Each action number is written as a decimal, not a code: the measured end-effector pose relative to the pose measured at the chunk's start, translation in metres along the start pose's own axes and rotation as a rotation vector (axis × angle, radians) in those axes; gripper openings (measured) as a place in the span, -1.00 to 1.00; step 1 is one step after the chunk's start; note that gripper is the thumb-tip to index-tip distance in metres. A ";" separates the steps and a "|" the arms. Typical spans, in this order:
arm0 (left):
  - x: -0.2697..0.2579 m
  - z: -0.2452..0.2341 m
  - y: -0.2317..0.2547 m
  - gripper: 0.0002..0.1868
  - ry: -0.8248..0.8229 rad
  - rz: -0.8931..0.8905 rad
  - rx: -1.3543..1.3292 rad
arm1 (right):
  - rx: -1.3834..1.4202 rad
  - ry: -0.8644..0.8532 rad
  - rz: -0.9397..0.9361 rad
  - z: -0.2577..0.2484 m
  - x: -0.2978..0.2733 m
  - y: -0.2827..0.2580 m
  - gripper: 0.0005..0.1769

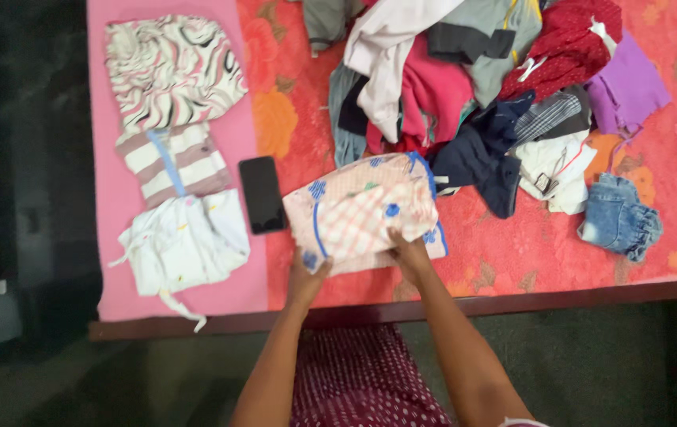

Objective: The person folds several pieces of children's clothing on a bed, including a striped shirt, a patterned dress, and a pink dress. They smooth each item and fold it into a neat stack.

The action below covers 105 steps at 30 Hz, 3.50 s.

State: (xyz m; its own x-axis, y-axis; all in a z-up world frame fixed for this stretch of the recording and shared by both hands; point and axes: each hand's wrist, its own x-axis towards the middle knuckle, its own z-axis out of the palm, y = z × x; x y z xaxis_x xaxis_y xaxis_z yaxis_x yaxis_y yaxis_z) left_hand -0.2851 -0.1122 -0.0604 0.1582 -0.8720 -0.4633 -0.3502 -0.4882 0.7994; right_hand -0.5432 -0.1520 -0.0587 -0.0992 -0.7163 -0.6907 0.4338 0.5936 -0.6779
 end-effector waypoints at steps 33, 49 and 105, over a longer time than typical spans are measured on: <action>0.014 0.100 0.049 -0.46 -0.290 0.403 0.723 | -0.898 -0.043 -0.177 -0.037 0.033 0.012 -0.34; 0.048 -0.099 0.063 0.04 -0.399 -0.385 -1.471 | -0.642 -0.841 0.469 0.112 0.064 -0.155 -0.27; 0.132 -0.086 0.382 -0.14 -0.666 0.250 -0.773 | 0.300 -0.108 -0.872 0.124 -0.134 -0.506 -0.55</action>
State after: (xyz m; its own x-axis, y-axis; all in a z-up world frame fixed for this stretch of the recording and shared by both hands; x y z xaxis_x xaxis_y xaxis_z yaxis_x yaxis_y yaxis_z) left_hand -0.3182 -0.4169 0.2166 -0.4597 -0.8694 -0.1811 0.4185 -0.3920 0.8193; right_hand -0.6379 -0.4017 0.4082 -0.4220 -0.9039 0.0704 0.4597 -0.2803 -0.8427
